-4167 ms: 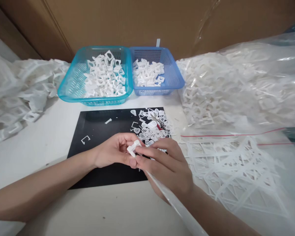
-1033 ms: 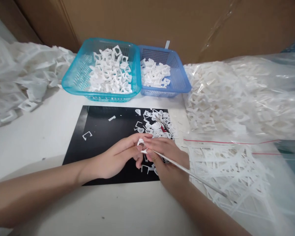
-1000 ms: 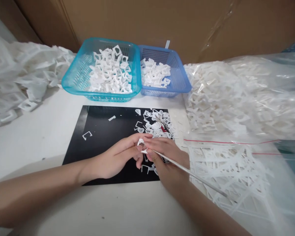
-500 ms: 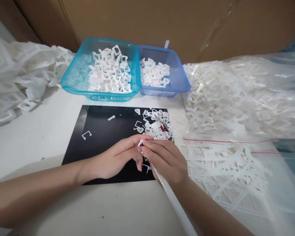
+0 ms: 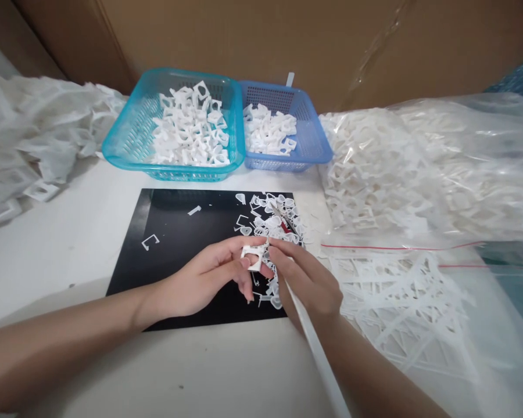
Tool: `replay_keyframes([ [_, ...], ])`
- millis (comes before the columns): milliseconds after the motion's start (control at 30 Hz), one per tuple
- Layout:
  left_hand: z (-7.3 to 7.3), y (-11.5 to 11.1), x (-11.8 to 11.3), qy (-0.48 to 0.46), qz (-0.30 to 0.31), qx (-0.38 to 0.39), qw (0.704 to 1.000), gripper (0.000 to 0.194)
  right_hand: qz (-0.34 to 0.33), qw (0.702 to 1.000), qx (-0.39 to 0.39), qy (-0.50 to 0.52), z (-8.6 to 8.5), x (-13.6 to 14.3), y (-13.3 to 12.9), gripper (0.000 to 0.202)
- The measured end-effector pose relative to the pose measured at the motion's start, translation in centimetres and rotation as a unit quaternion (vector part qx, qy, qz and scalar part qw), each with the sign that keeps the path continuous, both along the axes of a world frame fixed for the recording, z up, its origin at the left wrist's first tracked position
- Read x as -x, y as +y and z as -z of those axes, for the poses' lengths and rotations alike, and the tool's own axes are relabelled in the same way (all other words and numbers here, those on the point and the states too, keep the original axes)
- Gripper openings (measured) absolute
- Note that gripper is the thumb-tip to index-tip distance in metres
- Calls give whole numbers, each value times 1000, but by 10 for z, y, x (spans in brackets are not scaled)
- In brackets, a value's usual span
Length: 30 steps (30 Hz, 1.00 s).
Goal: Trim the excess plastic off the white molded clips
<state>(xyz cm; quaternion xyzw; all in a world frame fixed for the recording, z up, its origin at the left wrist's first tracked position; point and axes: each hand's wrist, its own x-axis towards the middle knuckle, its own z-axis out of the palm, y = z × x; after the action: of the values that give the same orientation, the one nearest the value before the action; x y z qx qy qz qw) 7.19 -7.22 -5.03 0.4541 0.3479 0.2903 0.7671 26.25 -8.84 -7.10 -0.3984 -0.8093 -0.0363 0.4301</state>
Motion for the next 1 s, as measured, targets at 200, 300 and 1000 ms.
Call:
replay_keyframes([
  [200,0,1,-3,16,-31,-17,999,31,77,995,-3,63,-15,-8,10,29],
  [300,-1,1,-5,35,-50,-16,998,31,96,993,-19,64,-19,-10,13,31],
  [1000,-2,4,-9,59,-108,-53,991,14,-67,855,395,331,-28,9,1,9],
])
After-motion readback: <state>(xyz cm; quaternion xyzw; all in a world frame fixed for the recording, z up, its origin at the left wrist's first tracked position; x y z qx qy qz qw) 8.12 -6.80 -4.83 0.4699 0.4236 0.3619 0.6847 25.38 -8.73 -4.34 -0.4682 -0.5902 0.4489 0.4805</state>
